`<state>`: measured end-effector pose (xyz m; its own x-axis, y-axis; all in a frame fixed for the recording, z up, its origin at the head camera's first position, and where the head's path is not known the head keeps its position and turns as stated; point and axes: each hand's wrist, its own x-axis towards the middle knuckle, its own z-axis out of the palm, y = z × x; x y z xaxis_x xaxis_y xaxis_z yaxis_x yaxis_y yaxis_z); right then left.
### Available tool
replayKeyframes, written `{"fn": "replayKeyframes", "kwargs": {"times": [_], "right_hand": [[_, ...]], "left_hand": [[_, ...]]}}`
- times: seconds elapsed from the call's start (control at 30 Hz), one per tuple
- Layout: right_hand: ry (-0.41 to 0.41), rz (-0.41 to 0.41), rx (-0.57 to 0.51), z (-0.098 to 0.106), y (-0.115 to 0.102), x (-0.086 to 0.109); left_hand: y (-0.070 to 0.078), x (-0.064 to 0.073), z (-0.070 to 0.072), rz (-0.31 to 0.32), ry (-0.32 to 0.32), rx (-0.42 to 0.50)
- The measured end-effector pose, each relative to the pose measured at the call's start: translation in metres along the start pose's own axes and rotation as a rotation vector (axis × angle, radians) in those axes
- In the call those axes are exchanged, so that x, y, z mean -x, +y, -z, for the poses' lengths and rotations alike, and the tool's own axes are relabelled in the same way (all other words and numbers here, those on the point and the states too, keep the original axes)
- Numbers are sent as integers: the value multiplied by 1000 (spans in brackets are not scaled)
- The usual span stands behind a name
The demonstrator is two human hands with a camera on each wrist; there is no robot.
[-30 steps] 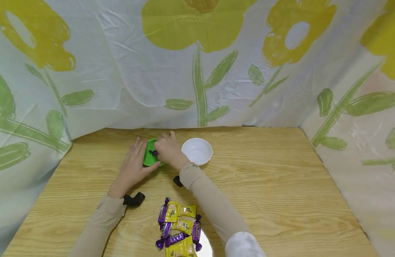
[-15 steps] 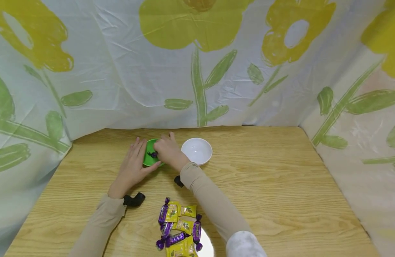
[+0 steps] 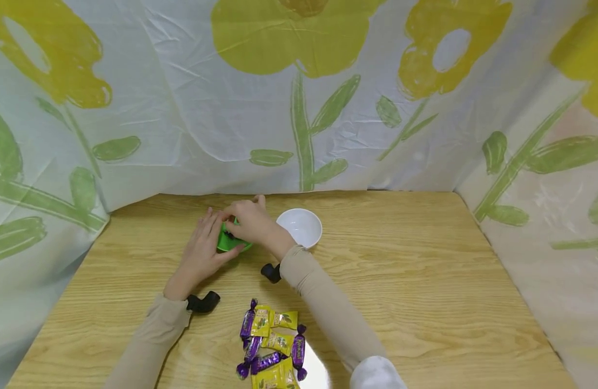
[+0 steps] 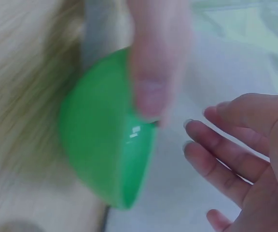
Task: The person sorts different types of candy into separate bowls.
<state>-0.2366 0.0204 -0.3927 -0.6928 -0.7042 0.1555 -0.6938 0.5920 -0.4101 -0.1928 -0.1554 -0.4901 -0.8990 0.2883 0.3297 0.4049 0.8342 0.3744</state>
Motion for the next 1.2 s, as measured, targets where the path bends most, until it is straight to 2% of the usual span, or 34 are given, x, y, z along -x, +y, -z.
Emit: {"fn": "replayKeyframes", "kwargs": {"times": [0.13,0.2,0.37,0.5,0.7,0.83,1.2], "right_hand": [[18,60,-53,9,-10,12],[1,108,-61,11,-15,20],[-105,235,-65,7,-28,42],[-186,278,-76,1,-37,57],[-336,293,-55,-13,-40,76],[-427,265,-86,-20,-40,85],[-560,162,-59,-36,-45,97]], "left_hand": [[-1,0,0,-10,4,18],[-2,0,0,-17,11,23],[-3,3,1,-27,6,-12],[-3,3,3,-8,-5,-4],[2,2,5,52,-16,15],[3,3,6,59,-18,23],[6,6,8,56,-25,24]]}}
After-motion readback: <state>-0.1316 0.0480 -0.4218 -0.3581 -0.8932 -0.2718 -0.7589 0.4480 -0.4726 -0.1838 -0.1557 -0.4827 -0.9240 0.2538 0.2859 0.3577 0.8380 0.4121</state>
